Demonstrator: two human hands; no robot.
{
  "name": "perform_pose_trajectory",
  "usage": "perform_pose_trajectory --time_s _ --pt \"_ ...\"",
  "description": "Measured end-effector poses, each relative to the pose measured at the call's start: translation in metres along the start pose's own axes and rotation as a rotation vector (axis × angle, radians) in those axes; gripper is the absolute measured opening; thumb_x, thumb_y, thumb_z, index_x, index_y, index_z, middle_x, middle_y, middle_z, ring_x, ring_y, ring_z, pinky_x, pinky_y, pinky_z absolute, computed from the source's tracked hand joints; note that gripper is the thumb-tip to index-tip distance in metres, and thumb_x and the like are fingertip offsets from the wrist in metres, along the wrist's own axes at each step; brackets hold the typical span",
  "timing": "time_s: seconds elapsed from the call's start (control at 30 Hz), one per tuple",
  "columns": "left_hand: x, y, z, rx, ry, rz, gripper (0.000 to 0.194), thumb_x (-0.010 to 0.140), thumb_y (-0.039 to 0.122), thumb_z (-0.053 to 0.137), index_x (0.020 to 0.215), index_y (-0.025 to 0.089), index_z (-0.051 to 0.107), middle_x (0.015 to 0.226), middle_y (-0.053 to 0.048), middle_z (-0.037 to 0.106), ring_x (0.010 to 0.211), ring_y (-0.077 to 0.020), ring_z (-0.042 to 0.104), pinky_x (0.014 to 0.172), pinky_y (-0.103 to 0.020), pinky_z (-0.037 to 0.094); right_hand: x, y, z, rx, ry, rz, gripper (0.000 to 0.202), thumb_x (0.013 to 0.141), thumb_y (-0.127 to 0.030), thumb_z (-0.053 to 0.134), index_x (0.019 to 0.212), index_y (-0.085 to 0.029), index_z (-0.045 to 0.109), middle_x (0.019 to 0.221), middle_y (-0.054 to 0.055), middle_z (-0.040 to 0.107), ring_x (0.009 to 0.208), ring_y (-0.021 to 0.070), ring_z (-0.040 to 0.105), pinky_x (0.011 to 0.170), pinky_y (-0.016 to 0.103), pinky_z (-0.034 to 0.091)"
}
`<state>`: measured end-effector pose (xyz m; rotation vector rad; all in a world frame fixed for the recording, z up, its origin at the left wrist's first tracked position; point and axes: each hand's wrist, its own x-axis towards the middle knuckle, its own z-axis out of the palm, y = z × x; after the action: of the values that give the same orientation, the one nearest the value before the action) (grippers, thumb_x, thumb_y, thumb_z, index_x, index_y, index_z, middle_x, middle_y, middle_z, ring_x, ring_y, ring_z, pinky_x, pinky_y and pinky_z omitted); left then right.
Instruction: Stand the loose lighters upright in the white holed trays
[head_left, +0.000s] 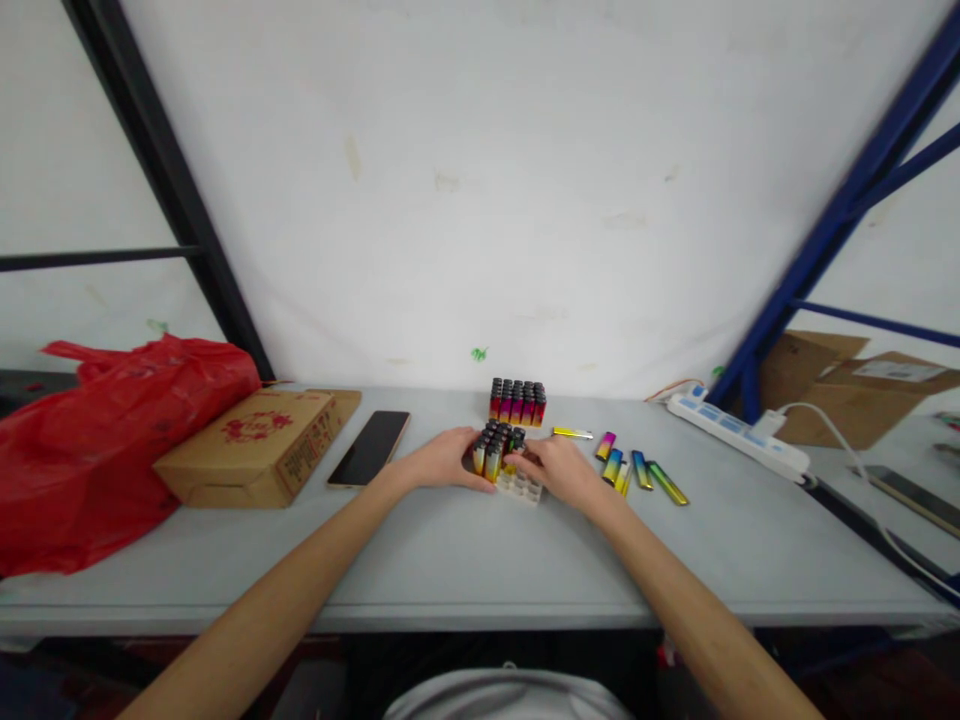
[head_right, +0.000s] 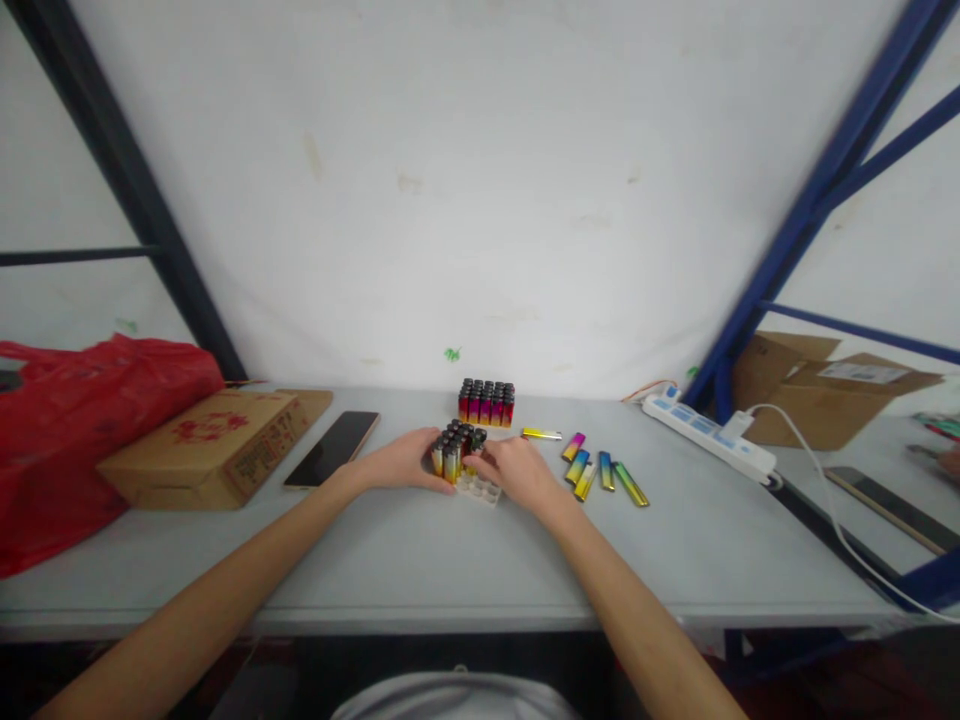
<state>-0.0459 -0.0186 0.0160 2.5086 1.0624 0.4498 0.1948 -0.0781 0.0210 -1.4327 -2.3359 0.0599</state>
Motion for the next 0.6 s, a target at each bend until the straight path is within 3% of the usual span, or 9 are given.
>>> perform_pose_trajectory --time_s 0.13,0.23,0.37,0.47,0.6 --pt "0.0 0.001 0.0 -0.018 0.002 0.002 0.073 0.059 0.072 0.084 0.107 0.019 0.069 0.104 -0.009 0.073 0.091 -0.0312 0.068 0.079 -0.037 0.051 0.0 -0.002 -0.002 -0.111 -0.01 0.046 0.049 0.099 -0.059 0.055 0.076 -0.02 0.072 0.073 0.009 0.074 0.061 0.0185 0.063 0.056 0.028 0.031" --pt "0.0 0.001 0.0 -0.02 0.0 0.005 0.075 0.058 0.072 0.084 0.109 0.019 0.069 0.106 -0.009 0.073 0.095 -0.0321 0.068 0.082 -0.037 0.052 -0.002 0.009 -0.008 -0.092 -0.018 0.042 0.053 0.102 -0.061 0.048 0.074 -0.022 0.071 0.068 0.007 0.071 0.062 0.0183 0.063 0.058 0.027 0.033" --pt "0.0 0.001 -0.001 -0.017 -0.005 0.002 0.077 0.058 0.072 0.084 0.112 0.018 0.068 0.114 -0.011 0.073 0.103 -0.0337 0.067 0.09 -0.04 0.051 -0.006 0.051 -0.021 -0.114 0.085 0.113 0.048 0.109 -0.044 0.039 0.081 -0.02 0.071 0.077 0.007 0.073 0.074 0.019 0.067 0.068 0.027 0.04" --pt "-0.001 0.002 -0.002 -0.011 -0.007 -0.01 0.077 0.057 0.072 0.084 0.11 0.018 0.067 0.115 -0.012 0.072 0.104 -0.0345 0.067 0.092 -0.041 0.051 -0.011 0.088 -0.029 -0.121 0.133 0.177 0.024 0.103 -0.026 0.051 0.102 -0.017 0.073 0.098 0.01 0.076 0.09 0.0199 0.069 0.082 0.027 0.046" --pt "-0.002 0.005 -0.004 -0.007 -0.009 -0.02 0.074 0.058 0.072 0.084 0.107 0.019 0.067 0.11 -0.01 0.072 0.099 -0.0337 0.067 0.086 -0.039 0.052 -0.019 0.12 -0.038 -0.132 0.105 0.278 0.021 0.098 -0.021 0.059 0.113 -0.014 0.071 0.109 0.013 0.074 0.094 0.021 0.07 0.088 0.031 0.049"
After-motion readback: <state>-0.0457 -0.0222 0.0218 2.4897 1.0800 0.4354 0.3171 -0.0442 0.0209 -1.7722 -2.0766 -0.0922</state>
